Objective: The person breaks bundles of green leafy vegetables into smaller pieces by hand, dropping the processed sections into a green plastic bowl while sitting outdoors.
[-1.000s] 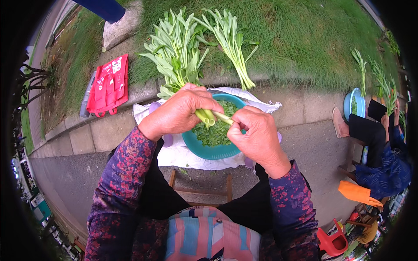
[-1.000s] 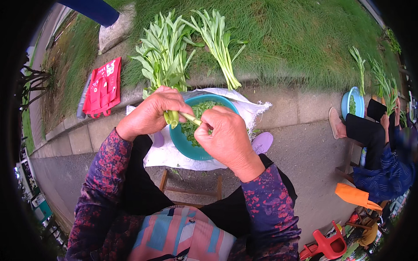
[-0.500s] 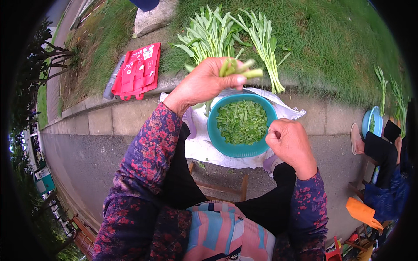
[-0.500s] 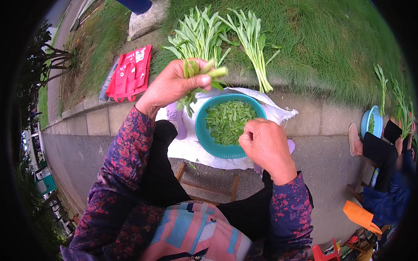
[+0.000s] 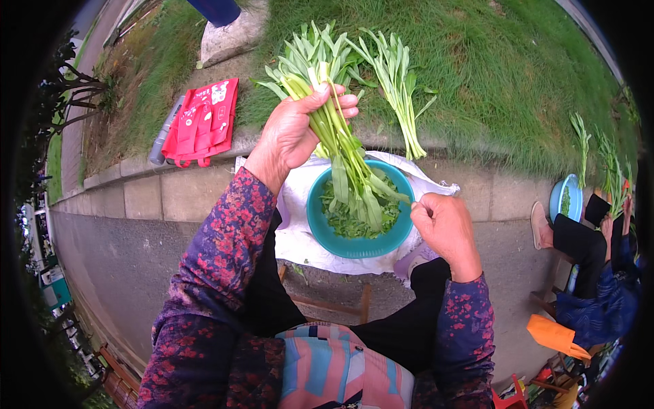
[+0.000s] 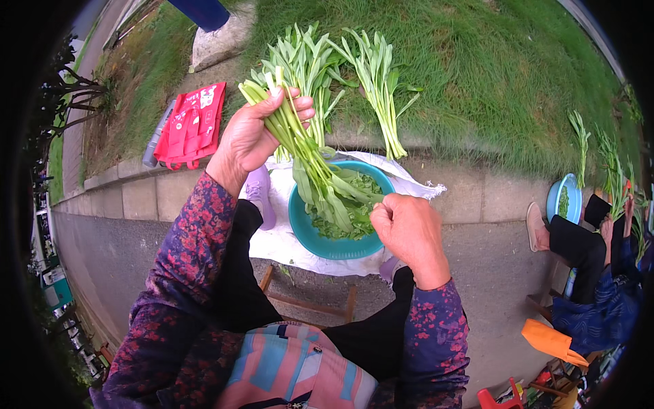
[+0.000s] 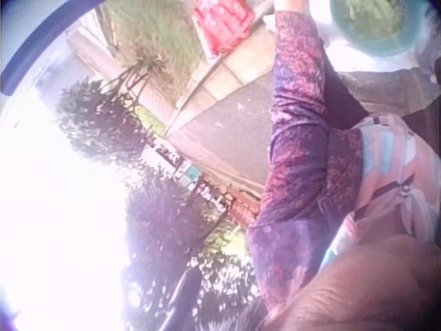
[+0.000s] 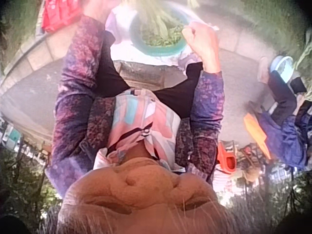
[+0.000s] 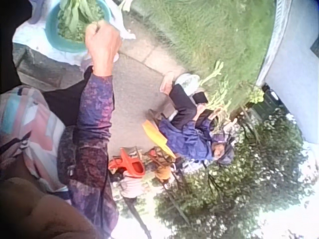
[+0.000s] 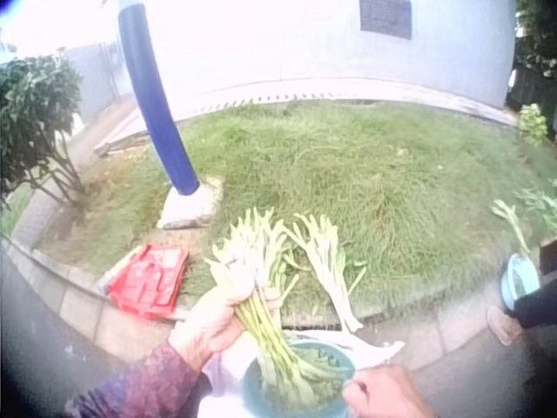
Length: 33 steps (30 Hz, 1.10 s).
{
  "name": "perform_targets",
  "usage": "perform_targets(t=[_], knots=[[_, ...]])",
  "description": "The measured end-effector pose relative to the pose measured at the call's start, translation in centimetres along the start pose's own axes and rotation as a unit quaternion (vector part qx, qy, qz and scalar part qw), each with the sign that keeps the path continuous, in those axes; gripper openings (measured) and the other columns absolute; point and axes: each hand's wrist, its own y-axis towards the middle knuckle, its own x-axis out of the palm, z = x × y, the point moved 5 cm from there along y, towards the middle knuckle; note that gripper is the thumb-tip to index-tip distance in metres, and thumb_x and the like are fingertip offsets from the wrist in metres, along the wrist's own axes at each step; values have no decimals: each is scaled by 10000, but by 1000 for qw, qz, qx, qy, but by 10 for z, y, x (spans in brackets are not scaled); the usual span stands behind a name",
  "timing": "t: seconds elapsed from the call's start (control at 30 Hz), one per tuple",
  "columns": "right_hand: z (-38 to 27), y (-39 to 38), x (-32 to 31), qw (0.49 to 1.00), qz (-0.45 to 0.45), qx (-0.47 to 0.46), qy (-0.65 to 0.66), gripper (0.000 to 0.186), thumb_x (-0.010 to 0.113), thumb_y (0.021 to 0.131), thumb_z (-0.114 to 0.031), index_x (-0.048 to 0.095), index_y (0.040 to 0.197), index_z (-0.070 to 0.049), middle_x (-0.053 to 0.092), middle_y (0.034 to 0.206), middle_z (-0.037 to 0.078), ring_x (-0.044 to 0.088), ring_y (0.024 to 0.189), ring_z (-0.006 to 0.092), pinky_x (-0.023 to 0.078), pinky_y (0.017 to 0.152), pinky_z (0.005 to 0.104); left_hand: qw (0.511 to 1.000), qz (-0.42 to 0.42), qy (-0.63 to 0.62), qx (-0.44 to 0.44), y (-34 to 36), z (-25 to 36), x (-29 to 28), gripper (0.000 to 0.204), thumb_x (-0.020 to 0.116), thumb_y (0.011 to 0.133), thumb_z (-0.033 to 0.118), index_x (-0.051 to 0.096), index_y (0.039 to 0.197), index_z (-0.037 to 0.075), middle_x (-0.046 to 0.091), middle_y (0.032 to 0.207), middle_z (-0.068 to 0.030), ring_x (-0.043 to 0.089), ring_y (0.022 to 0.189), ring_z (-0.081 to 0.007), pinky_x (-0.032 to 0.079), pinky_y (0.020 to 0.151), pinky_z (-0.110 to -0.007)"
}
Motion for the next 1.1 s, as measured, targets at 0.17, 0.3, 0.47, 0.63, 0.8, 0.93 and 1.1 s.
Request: perform_targets(t=[0.17, 0.3, 0.47, 0.63, 0.8, 0.93, 1.1], knots=[[-3, -2, 10, 986, -76, -15, 146, 242, 621, 804, -203, 586, 678, 1, 548, 621, 186, 559, 590, 365, 432, 548, 423, 999, 13, -31, -14, 2, -1, -8, 375, 486, 952, 245, 436, 1225, -8, 548, 1215, -186, 539, 1122, -307, 425, 972, -463], [-1, -4, 4, 984, -5, -96, 153, 117, 547, 792, -31, 641, 862, -16, 615, 764, 159, 603, 695, 326, 474, 642, 383, 993, 102, -53, 1, 3, 0, -15, 363, 448, 969, 236, 414, 1250, 7, 531, 1240, -173, 516, 1149, -309, 403, 993, -475], [14, -2, -3, 977, 108, -27, 180, 159, 526, 827, 24, 642, 931, -8, 649, 774, 113, 617, 653, 182, 483, 620, 298, 973, 170, -145, 56, 5, 7, -34, 328, 424, 976, 205, 397, 1249, 25, 463, 1306, -173, 462, 1212, -338, 362, 1033, -485], [17, 2, -21, 939, 205, 12, 277, 144, 610, 877, -128, 644, 915, 7, 611, 690, 30, 558, 684, 73, 462, 628, 251, 965, 176, -179, 73, 6, 11, -41, 341, 422, 976, 200, 375, 1261, 19, 433, 1335, -174, 445, 1228, -346, 351, 1043, -489], [-8, 5, -31, 948, 271, -152, 74, 402, 728, 759, -253, 612, 1070, -26, 621, 990, 115, 565, 961, 215, 437, 848, 340, 984, 95, -147, 32, 5, -8, -22, 297, 490, 950, 197, 449, 1186, 22, 520, 1231, -162, 489, 1183, -330, 385, 1014, -476], [-33, 5, -8, 982, 130, -133, 20, 657, 752, 686, -342, 510, 1234, -72, 576, 1123, 154, 503, 1091, 312, 350, 956, 425, 986, -17, -161, -33, -2, -25, 2, 319, 559, 916, 202, 488, 1174, 29, 574, 1157, -140, 530, 1134, -313, 420, 984, -480], [6, 10, 4, 980, -137, 42, 138, 444, 759, 669, -260, 643, 1045, -56, 633, 975, 155, 593, 957, 310, 439, 871, 390, 990, -49, -125, -40, -8, -24, 10, 340, 564, 914, 206, 490, 1188, 19, 583, 1138, -134, 562, 1089, -299, 455, 944, -469]])
